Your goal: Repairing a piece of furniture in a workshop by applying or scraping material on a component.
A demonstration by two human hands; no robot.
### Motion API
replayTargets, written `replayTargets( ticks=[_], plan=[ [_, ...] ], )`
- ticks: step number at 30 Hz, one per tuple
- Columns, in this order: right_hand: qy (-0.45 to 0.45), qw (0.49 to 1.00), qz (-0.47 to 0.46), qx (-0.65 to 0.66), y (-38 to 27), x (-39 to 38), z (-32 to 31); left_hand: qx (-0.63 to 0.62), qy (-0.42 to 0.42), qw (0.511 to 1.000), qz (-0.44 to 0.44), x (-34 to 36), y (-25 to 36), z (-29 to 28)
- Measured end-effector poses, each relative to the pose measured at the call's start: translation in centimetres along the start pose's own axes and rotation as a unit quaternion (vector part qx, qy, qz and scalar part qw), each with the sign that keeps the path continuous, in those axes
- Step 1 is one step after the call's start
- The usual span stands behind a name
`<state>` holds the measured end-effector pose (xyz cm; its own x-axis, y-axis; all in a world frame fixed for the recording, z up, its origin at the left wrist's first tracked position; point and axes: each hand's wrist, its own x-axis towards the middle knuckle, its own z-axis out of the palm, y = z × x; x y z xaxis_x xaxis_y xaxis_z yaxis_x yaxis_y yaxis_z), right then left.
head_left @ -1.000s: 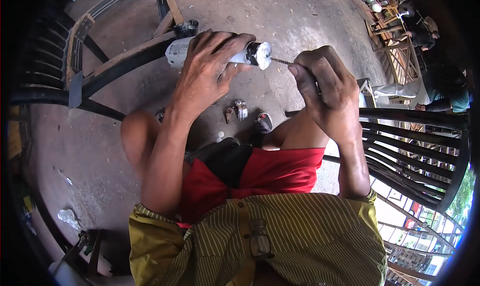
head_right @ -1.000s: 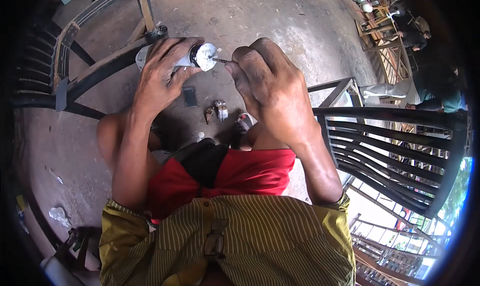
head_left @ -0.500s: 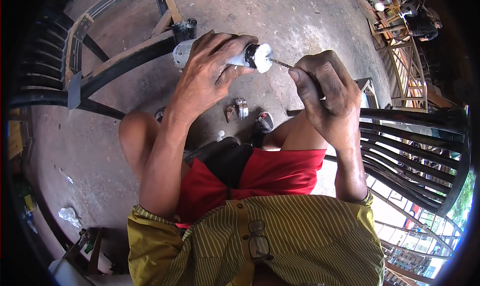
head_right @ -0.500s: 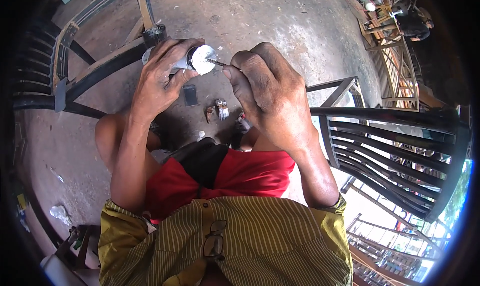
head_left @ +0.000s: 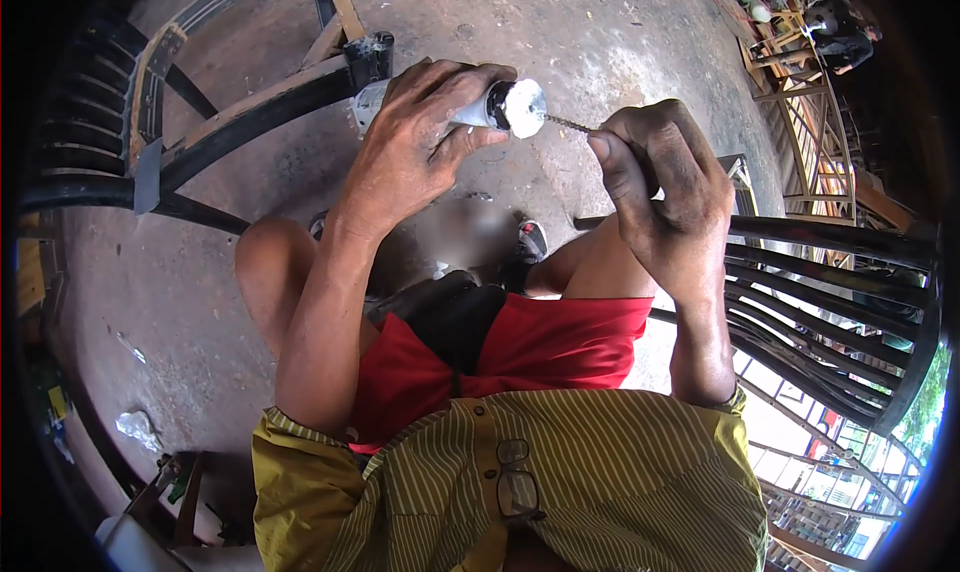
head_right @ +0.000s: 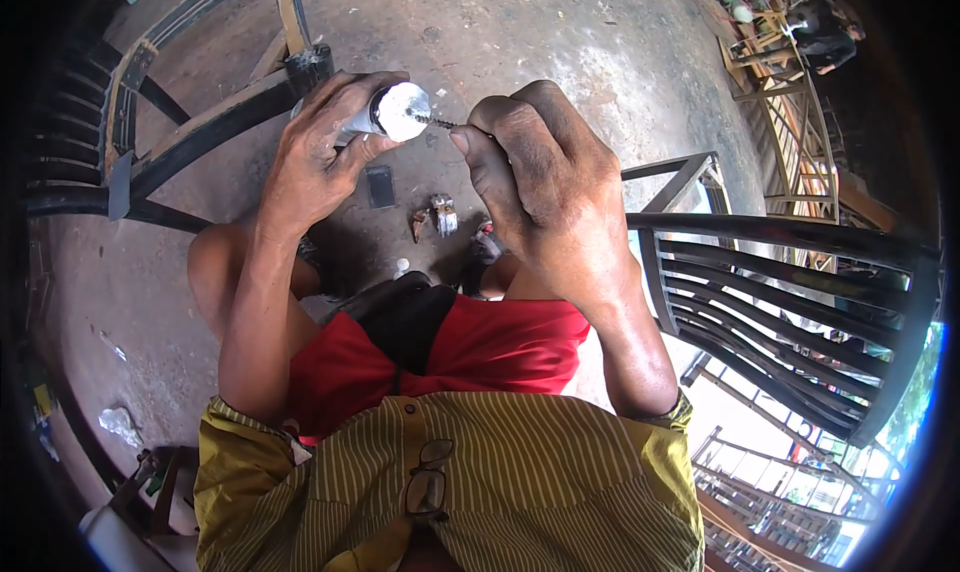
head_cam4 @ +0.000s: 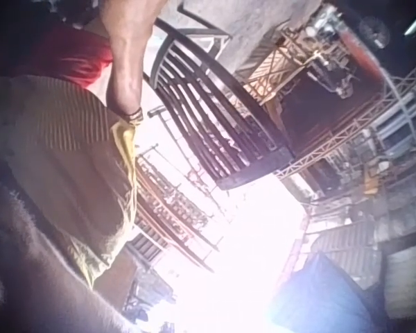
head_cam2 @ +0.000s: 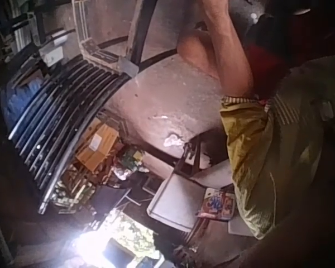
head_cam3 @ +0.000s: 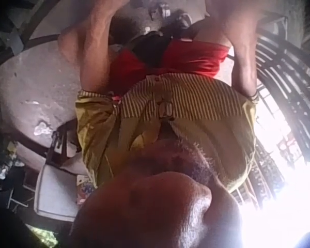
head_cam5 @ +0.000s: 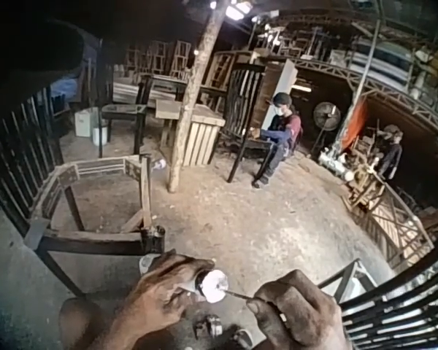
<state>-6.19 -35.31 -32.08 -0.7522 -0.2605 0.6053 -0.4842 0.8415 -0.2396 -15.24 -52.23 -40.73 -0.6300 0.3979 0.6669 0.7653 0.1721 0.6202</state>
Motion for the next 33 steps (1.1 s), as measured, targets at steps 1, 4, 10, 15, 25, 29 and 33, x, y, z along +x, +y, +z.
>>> replayTargets(
  ticks=[1, 4, 10, 15, 25, 29, 33],
  plan=[
    [0.0, 1.0, 0.0, 0.0, 0.1, 0.0, 0.1, -0.007, -0.003, 1.0, -0.002, 0.0, 0.1, 0.0],
    [-0.005, 1.0, -0.001, 0.001, 0.4, -0.1, 0.5, -0.007, -0.007, 1.0, 0.0, -0.1, 0.0, 0.0],
    [-0.021, 1.0, -0.01, -0.009, 0.4, 0.0, 1.1, 0.03, -0.018, 0.999, 0.024, -0.4, -0.1, 0.0],
    [-0.042, 0.999, 0.005, 0.011, 0.4, 0.4, 1.5, 0.042, -0.017, 0.998, 0.039, -0.5, 0.0, -0.3],
    [0.032, 0.994, -0.06, 0.088, -1.0, 0.8, -1.4, 0.068, -0.026, 0.997, -0.03, -1.4, -1.3, -2.7],
    [0.101, 0.986, 0.028, 0.127, -1.6, -0.4, -6.3, 0.006, -0.001, 0.99, -0.144, -2.3, -1.2, -2.7],
    [0.046, 0.986, 0.113, 0.114, 0.2, -1.2, 1.6, -0.194, -0.007, 0.948, -0.253, -2.5, 2.0, -3.8]
  ],
)
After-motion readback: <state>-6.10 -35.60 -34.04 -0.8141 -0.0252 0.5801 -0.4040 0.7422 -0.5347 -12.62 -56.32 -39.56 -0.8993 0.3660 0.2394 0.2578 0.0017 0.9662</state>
